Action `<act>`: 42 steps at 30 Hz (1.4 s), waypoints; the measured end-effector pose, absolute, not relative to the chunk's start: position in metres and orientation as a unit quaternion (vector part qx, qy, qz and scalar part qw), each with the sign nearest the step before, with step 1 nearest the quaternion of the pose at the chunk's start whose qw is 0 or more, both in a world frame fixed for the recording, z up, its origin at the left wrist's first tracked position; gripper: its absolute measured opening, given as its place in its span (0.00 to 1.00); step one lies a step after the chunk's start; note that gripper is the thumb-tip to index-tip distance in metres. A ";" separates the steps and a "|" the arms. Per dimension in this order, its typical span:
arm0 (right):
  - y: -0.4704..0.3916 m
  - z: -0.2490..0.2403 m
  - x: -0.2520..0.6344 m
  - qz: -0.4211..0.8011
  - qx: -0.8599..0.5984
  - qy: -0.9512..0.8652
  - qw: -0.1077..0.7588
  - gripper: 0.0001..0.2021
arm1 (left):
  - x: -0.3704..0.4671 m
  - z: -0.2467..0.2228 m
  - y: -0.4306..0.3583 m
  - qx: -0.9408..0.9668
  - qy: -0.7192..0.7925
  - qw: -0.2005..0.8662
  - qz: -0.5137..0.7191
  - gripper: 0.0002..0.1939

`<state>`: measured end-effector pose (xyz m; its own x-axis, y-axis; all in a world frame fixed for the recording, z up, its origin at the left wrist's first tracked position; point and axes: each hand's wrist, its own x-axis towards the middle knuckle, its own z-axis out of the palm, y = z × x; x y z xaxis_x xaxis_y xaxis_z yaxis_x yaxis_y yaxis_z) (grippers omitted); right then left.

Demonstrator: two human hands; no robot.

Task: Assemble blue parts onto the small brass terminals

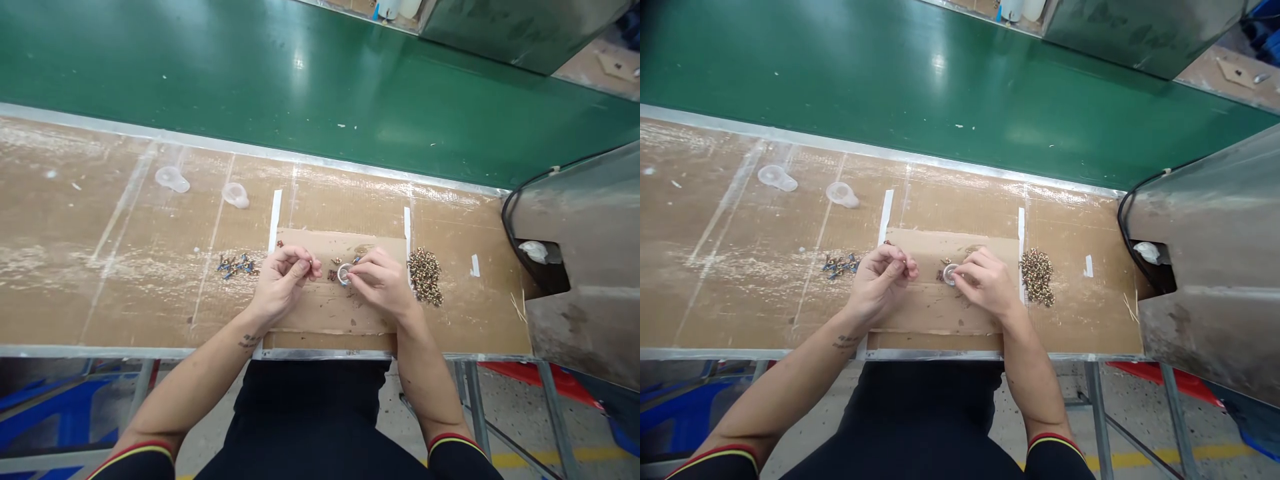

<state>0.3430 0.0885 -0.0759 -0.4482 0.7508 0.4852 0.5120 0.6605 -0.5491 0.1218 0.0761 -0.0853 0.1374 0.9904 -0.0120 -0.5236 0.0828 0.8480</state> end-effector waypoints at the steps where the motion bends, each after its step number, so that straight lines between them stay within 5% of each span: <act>1: 0.088 -0.075 0.343 0.157 -0.382 -0.834 0.367 0.05 | 0.120 -0.086 0.076 0.373 0.335 0.652 0.568 0.13; 9: 0.086 -0.069 0.341 0.172 -0.392 -0.832 0.352 0.06 | 0.118 -0.086 0.073 0.514 0.356 0.565 0.538 0.11; 14: 0.082 -0.060 0.348 0.178 -0.431 -0.750 0.470 0.05 | 0.125 -0.082 0.064 0.559 0.403 0.514 0.511 0.15; 20: 0.075 -0.058 0.347 0.191 -0.436 -0.660 0.581 0.11 | 0.130 -0.082 0.062 0.645 0.375 0.466 0.475 0.01; 28: 0.071 -0.057 0.337 0.249 -0.352 -0.695 0.576 0.02 | 0.135 -0.076 0.062 0.655 0.367 0.475 0.459 0.02; 42: 0.071 -0.056 0.338 0.235 -0.356 -0.706 0.565 0.04 | 0.136 -0.076 0.062 0.696 0.363 0.407 0.467 0.04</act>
